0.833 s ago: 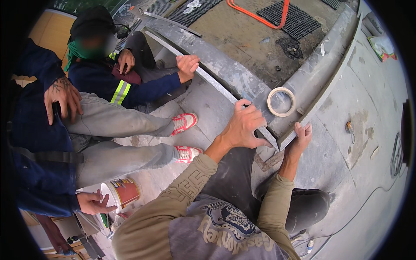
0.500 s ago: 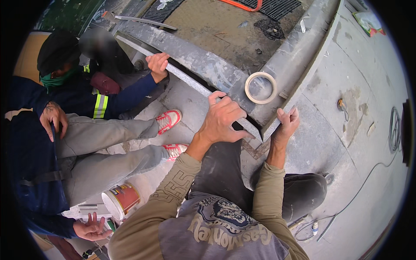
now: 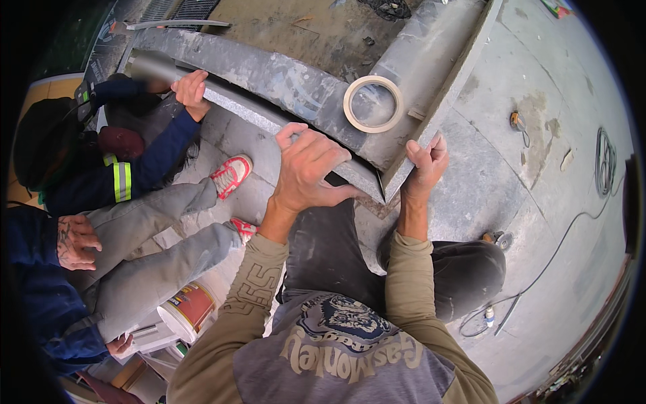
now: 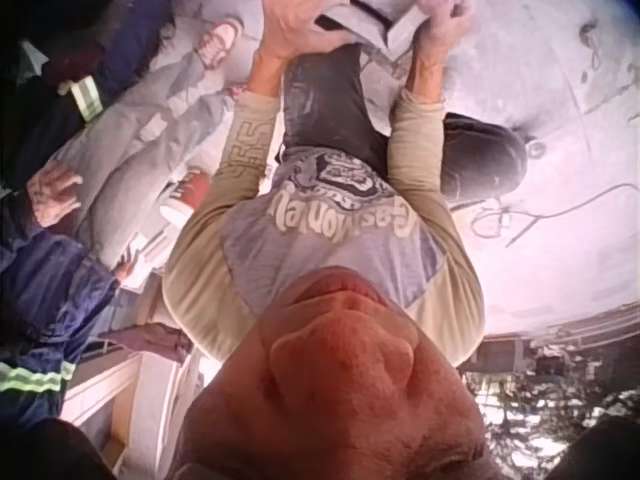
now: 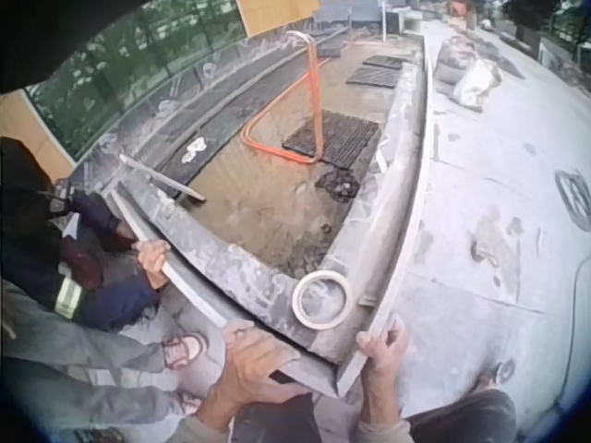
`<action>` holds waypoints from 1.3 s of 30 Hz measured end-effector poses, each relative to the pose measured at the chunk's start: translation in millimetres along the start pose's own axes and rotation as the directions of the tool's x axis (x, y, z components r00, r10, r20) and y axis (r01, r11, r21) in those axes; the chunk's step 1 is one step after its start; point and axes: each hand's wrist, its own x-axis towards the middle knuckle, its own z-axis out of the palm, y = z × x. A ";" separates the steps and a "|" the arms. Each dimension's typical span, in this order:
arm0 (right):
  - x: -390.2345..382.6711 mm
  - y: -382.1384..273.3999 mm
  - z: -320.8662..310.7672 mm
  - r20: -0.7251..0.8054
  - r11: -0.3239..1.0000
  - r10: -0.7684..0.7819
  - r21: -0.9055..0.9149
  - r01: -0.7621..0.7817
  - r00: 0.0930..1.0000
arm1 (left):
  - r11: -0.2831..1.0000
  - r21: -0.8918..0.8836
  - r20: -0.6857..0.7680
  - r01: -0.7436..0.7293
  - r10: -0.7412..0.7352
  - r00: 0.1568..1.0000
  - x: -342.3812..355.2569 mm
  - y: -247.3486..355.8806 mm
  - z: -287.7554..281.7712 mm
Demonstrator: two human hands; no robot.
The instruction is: The person uses an angle grinder to cut a large rectangular tile while another person holds it steady. After cutting, the person places the tile on the floor and aligns it with a metal profile.
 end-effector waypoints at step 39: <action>-0.7 -3.0 -1.1 0.004 0.993 -0.029 -0.111 0.029 1.000 | 0.973 0.028 0.048 0.231 -0.232 0.971 7.6 20.8 -2.4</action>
